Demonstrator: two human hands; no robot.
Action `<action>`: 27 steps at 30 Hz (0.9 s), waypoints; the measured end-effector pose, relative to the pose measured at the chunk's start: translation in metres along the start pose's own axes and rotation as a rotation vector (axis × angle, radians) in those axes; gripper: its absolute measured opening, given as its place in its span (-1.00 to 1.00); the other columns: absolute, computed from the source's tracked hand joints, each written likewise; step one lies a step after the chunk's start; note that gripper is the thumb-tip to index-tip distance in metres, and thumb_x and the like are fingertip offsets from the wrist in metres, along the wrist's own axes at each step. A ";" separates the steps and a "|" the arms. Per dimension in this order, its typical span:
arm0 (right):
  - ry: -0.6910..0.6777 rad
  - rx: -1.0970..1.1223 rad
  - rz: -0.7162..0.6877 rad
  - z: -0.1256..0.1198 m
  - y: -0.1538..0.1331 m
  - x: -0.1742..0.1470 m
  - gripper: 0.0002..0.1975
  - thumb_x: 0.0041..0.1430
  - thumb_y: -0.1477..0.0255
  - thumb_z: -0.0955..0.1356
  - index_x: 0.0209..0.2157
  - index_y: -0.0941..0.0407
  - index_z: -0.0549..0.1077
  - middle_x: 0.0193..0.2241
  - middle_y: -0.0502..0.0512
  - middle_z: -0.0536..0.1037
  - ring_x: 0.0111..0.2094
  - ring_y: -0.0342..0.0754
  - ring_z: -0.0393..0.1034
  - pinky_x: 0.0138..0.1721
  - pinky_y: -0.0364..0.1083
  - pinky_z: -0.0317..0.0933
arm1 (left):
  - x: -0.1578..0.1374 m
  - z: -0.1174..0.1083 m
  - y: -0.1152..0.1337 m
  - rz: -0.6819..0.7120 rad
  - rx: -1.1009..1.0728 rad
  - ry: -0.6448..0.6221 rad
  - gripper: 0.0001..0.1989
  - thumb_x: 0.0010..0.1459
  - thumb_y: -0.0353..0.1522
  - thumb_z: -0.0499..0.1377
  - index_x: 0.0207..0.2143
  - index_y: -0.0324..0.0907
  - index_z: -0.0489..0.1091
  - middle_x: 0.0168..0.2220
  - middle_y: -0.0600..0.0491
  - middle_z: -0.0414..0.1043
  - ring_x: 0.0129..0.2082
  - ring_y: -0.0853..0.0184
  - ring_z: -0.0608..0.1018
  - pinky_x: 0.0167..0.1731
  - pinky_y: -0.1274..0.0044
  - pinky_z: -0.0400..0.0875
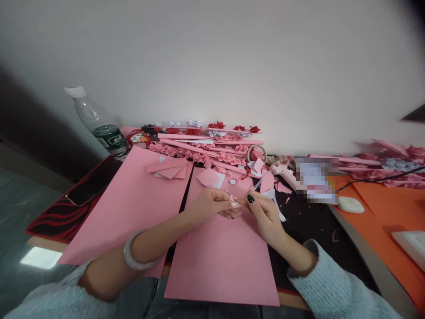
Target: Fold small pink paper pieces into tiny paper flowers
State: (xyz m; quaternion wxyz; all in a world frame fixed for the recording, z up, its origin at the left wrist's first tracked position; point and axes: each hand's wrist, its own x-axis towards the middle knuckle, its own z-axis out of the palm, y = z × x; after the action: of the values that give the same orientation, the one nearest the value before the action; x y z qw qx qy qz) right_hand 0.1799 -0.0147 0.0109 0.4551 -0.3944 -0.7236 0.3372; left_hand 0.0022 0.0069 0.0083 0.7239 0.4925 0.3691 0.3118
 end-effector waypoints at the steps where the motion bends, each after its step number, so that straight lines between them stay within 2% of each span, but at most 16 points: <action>1: 0.000 0.003 0.003 0.000 0.000 -0.001 -0.60 0.27 0.32 0.13 -0.60 0.13 0.30 -0.61 -0.03 0.13 -0.55 -0.13 0.08 -0.49 -0.10 -0.04 | 0.000 0.000 0.000 0.011 0.017 -0.005 -0.74 -0.06 -0.27 0.28 -0.39 -0.32 0.46 -0.42 -0.08 0.55 -0.46 0.34 0.58 -0.37 0.49 0.48; 5: 0.030 0.041 0.067 0.000 -0.001 -0.003 -0.66 0.28 0.29 0.12 -0.41 0.12 0.41 -0.59 -0.02 0.17 -0.54 -0.12 0.11 -0.51 -0.11 -0.04 | 0.000 0.001 0.000 0.100 0.090 0.016 -0.75 -0.04 -0.26 0.26 -0.43 -0.31 0.47 -0.46 -0.04 0.52 -0.50 0.38 0.54 -0.39 0.50 0.46; 8: 0.093 0.082 0.138 0.001 0.002 -0.003 -0.77 0.27 0.29 0.15 -0.26 0.09 0.35 -0.57 -0.04 0.19 -0.55 -0.14 0.09 -0.53 -0.14 -0.04 | -0.002 0.002 0.003 0.183 0.165 0.027 -0.75 0.00 -0.25 0.22 -0.49 -0.30 0.47 -0.50 0.01 0.48 -0.54 0.43 0.48 -0.40 0.53 0.42; 10: 0.095 0.079 0.169 0.002 0.004 -0.002 -0.81 0.26 0.29 0.16 -0.29 0.09 0.30 -0.55 -0.05 0.20 -0.56 -0.16 0.07 -0.54 -0.15 -0.04 | -0.004 0.003 0.005 0.220 0.246 0.019 -0.75 0.02 -0.25 0.20 -0.52 -0.29 0.47 -0.52 0.04 0.45 -0.53 0.44 0.45 -0.40 0.56 0.38; 15: -0.032 -0.004 0.153 0.002 0.005 0.001 -0.79 0.24 0.30 0.18 -0.42 0.10 0.24 -0.58 -0.07 0.18 -0.56 -0.17 0.05 -0.53 -0.15 -0.03 | -0.008 0.003 0.011 0.253 0.416 0.005 -0.70 0.06 -0.23 0.15 -0.60 -0.26 0.42 -0.58 0.09 0.36 -0.50 0.44 0.40 -0.44 0.62 0.28; 21: -0.080 0.006 0.127 0.000 0.004 0.000 -0.87 0.19 0.34 0.24 -0.38 0.09 0.23 -0.59 -0.10 0.17 -0.58 -0.18 0.04 -0.55 -0.17 -0.05 | -0.008 0.000 0.011 0.324 0.571 0.021 -0.70 0.10 -0.29 0.12 -0.63 -0.26 0.36 -0.62 0.15 0.25 -0.57 0.50 0.26 -0.53 0.64 0.11; 27: -0.070 -0.111 0.132 0.001 0.006 0.003 -0.86 0.16 0.43 0.23 -0.48 0.11 0.26 -0.62 -0.09 0.20 -0.59 -0.18 0.06 -0.54 -0.18 -0.02 | -0.008 0.000 0.011 0.337 0.651 -0.001 -0.65 0.11 -0.26 0.10 -0.65 -0.26 0.34 -0.65 0.16 0.18 -0.59 0.49 0.19 -0.55 0.62 0.06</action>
State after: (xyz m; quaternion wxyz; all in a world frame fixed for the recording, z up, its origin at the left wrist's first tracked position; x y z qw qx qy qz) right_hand 0.1799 -0.0096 0.0063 0.3837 -0.4540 -0.7290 0.3393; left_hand -0.0031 0.0036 0.0202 0.4679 0.7512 0.3621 0.2928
